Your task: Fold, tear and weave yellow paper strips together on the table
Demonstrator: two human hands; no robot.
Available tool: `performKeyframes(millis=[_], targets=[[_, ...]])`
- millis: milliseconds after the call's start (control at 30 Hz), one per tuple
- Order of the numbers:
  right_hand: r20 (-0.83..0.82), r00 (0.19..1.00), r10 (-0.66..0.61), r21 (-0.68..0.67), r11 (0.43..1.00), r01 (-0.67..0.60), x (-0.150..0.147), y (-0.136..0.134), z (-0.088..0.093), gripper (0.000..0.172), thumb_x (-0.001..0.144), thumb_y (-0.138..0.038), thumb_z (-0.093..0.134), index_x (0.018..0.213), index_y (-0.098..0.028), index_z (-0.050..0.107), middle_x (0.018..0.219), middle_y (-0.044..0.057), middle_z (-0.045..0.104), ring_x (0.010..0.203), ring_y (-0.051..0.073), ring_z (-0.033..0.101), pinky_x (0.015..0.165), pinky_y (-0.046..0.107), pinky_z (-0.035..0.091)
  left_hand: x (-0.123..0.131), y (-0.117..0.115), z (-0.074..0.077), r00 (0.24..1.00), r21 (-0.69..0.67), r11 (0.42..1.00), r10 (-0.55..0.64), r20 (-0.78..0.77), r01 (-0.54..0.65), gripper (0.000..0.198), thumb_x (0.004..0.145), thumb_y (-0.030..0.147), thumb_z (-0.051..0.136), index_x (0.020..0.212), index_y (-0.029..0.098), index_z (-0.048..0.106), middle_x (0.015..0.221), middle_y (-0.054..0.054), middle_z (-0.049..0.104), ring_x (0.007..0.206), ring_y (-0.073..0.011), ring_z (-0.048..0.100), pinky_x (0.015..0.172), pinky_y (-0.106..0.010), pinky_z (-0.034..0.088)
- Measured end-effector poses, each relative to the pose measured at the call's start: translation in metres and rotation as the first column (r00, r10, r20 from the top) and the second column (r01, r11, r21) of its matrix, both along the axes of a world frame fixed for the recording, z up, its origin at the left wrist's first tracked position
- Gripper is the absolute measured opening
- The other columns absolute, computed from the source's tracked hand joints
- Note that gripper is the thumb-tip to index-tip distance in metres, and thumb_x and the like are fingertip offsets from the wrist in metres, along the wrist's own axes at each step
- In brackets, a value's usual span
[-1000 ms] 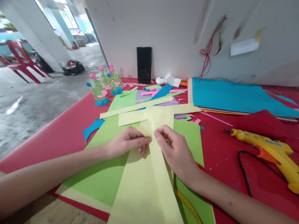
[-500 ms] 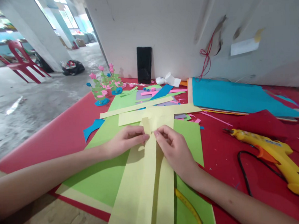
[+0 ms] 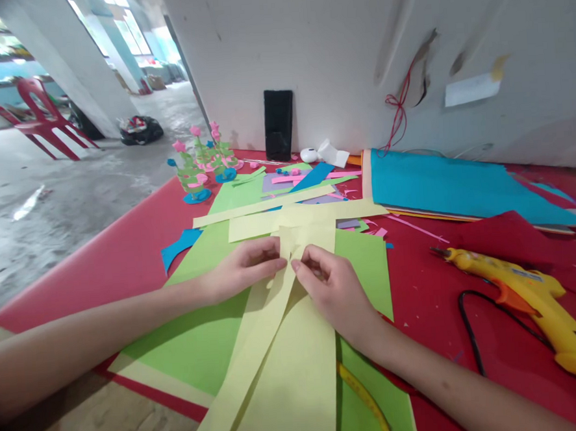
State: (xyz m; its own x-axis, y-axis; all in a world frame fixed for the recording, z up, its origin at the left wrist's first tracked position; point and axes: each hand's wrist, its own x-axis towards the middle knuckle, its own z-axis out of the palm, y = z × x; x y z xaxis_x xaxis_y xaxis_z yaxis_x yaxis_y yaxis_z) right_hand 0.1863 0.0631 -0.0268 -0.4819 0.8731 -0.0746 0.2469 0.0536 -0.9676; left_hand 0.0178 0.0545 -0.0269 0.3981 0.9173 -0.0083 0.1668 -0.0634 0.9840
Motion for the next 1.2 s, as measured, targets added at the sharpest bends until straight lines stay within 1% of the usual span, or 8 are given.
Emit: performKeyframes(millis=[233,500,633,733,867,1000,1067,1200], targets=[[0.008,1.0,0.002,0.035,0.999,-0.002,0.0015,-0.0007,-0.0009,0.024,0.082,-0.033,0.044,0.065,-0.018,0.04,0.051,-0.006,0.03,0.039,0.004,0.026,0.035,0.019,0.018,-0.0003,-0.0009,0.0019,0.995,0.033,0.999,-0.016,-0.094,0.02,0.016,0.08,0.027,0.044,0.08,0.013,0.051,0.068,0.001,0.045,0.062,-0.0095,0.041,0.055,-0.021,0.033],[0.037,0.999,-0.005,0.1,0.995,0.001,0.0001,0.0014,-0.0008,0.025,0.083,-0.033,0.045,0.064,-0.017,0.039,0.054,-0.005,0.031,0.046,0.006,0.03,0.039,0.019,0.022,0.0016,-0.0022,0.0037,0.98,0.115,0.993,0.043,-0.195,-0.021,0.014,0.08,0.026,0.043,0.073,0.014,0.047,0.062,0.003,0.04,0.057,-0.0082,0.039,0.051,-0.02,0.032],[0.031,0.999,-0.021,0.087,0.996,0.018,0.0012,0.0007,-0.0003,0.027,0.083,-0.034,0.045,0.063,-0.017,0.038,0.053,-0.006,0.031,0.044,0.005,0.029,0.039,0.019,0.021,0.0021,-0.0014,-0.0002,0.98,0.138,0.989,0.082,-0.179,-0.057,0.016,0.08,0.027,0.044,0.071,0.015,0.046,0.065,0.002,0.044,0.061,-0.0096,0.043,0.054,-0.021,0.035],[0.003,0.999,-0.041,0.041,0.998,0.041,0.002,0.0005,-0.0001,0.028,0.083,-0.035,0.044,0.063,-0.018,0.037,0.052,-0.006,0.031,0.041,0.004,0.027,0.037,0.018,0.02,0.0024,-0.0006,-0.0031,0.984,0.126,0.987,0.113,-0.137,-0.096,0.017,0.079,0.029,0.045,0.07,0.015,0.046,0.067,0.001,0.047,0.063,-0.0108,0.046,0.057,-0.022,0.037],[-0.017,1.0,-0.017,0.001,1.0,0.017,-0.0004,0.0012,0.0002,0.025,0.083,-0.038,0.044,0.067,-0.018,0.04,0.053,-0.007,0.032,0.04,0.004,0.027,0.036,0.018,0.02,0.0024,0.0011,-0.0042,0.988,0.105,0.987,0.13,-0.082,-0.122,0.017,0.08,0.029,0.045,0.071,0.015,0.045,0.065,0.002,0.044,0.061,-0.0094,0.043,0.056,-0.021,0.036],[0.031,0.999,0.006,0.043,0.999,-0.007,-0.0017,0.0004,0.0014,0.022,0.082,-0.034,0.047,0.068,-0.018,0.043,0.055,-0.006,0.036,0.042,0.004,0.03,0.037,0.018,0.022,0.0024,0.0021,-0.0026,0.981,0.146,0.975,0.178,-0.08,-0.165,0.02,0.08,0.028,0.045,0.065,0.015,0.041,0.061,0.004,0.039,0.059,-0.0082,0.038,0.054,-0.021,0.032],[0.032,0.999,0.003,0.052,0.999,-0.005,-0.0011,-0.0003,0.0016,0.02,0.081,-0.031,0.047,0.067,-0.017,0.042,0.054,-0.006,0.036,0.043,0.004,0.03,0.037,0.018,0.022,0.0023,0.0019,-0.0018,0.983,0.151,0.977,0.165,-0.086,-0.151,0.021,0.079,0.029,0.045,0.064,0.016,0.039,0.06,0.004,0.035,0.057,-0.0076,0.035,0.052,-0.02,0.03],[-0.022,1.0,0.007,0.005,1.0,-0.006,0.0,-0.0002,0.0012,0.019,0.082,-0.03,0.044,0.068,-0.018,0.041,0.051,-0.007,0.032,0.038,0.004,0.025,0.035,0.018,0.018,0.0015,0.0004,-0.0001,0.985,0.143,0.987,0.089,-0.146,-0.068,0.025,0.08,0.031,0.044,0.062,0.016,0.037,0.058,0.005,0.03,0.053,-0.0071,0.03,0.049,-0.021,0.025]])
